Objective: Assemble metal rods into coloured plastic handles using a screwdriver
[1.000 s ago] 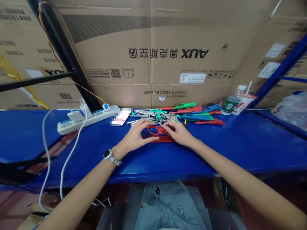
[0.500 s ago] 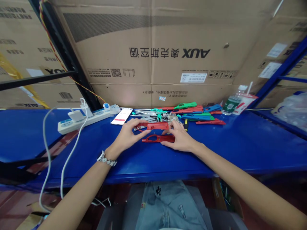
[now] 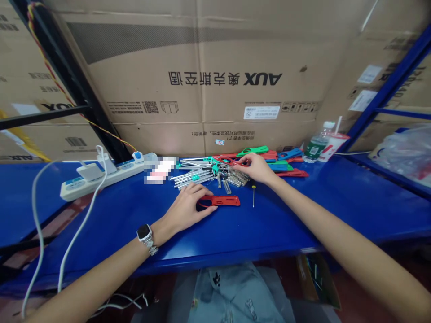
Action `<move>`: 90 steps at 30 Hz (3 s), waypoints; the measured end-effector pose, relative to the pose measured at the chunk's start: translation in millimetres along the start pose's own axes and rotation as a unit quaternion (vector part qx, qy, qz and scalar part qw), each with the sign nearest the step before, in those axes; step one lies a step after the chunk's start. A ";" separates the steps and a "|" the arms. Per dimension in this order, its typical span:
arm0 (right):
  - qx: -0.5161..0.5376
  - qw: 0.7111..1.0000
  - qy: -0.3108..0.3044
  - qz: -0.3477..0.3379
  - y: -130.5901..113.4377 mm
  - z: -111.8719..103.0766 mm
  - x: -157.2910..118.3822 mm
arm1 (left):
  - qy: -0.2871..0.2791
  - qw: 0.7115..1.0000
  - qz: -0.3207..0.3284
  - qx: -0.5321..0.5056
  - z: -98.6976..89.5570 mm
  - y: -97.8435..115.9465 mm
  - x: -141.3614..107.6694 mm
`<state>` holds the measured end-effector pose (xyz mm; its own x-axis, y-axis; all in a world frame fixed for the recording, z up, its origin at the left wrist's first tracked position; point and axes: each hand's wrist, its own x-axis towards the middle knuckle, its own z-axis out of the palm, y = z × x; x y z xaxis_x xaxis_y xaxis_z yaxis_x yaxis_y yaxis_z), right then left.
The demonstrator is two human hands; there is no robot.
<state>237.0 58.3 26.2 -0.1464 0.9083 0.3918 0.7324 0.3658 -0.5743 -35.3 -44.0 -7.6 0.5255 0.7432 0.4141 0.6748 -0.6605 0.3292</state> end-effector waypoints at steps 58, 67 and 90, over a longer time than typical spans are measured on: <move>0.118 0.973 0.079 -0.180 -36.5 37.6 -20.5 | 0.048 0.984 0.095 0.141 -37.9 -24.8 80.9; 0.020 0.987 0.032 -0.158 -23.0 36.0 -12.5 | 0.070 0.988 0.085 0.110 -39.2 -32.5 76.7; 0.247 0.953 -0.104 -0.139 -35.4 19.5 -19.1 | -0.029 0.985 0.007 -0.171 -41.1 -24.5 68.3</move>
<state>200.9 32.0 25.0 -0.4550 0.7645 0.4566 0.2509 0.6020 -0.7580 -37.3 18.6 47.5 0.5685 0.7324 0.3747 0.4590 -0.6604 0.5944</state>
